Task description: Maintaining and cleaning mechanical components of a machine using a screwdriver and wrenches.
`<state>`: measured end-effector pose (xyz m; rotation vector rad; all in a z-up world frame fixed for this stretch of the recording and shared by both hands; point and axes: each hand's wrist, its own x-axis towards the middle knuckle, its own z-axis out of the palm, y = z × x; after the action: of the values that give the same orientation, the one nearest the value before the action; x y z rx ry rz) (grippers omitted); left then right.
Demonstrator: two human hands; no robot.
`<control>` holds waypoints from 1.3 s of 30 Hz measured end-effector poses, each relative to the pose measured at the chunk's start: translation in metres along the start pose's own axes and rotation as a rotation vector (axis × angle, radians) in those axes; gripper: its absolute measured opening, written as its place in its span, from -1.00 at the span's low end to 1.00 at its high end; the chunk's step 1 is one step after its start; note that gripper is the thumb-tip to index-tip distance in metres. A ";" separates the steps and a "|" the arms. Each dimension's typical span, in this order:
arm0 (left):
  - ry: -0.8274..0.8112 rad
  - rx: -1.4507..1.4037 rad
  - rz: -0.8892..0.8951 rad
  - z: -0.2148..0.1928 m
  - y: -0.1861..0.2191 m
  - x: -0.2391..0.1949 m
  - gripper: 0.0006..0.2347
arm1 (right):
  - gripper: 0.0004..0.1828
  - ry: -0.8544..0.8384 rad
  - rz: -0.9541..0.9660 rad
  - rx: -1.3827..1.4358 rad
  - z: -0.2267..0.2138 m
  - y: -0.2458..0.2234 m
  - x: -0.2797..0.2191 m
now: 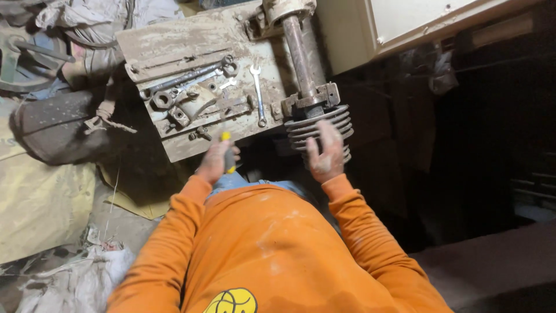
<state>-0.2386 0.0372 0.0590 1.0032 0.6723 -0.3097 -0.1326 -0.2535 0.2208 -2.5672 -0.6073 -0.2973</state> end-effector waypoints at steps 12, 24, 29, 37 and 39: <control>-0.320 0.356 -0.014 0.100 -0.068 0.029 -0.70 | -0.28 -0.488 0.556 0.879 0.082 -0.033 -0.075; 0.288 1.331 0.541 0.015 0.089 0.014 -0.35 | -0.58 -0.590 0.333 -0.079 0.095 -0.031 -0.006; 0.148 1.937 0.478 -0.007 0.136 0.047 -0.10 | -0.42 -0.410 0.633 -0.086 0.138 -0.057 -0.013; -0.018 2.396 0.363 -0.070 0.069 0.126 -0.11 | -0.57 -0.534 0.851 -0.130 0.205 -0.028 -0.076; 0.037 2.386 0.512 -0.082 0.065 0.136 -0.17 | -0.56 -0.506 0.981 -0.122 0.204 -0.038 -0.088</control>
<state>-0.1314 0.1484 -0.0153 3.3281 -0.3636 -0.5897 -0.2075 -0.1537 0.0333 -2.7070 0.5662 0.6691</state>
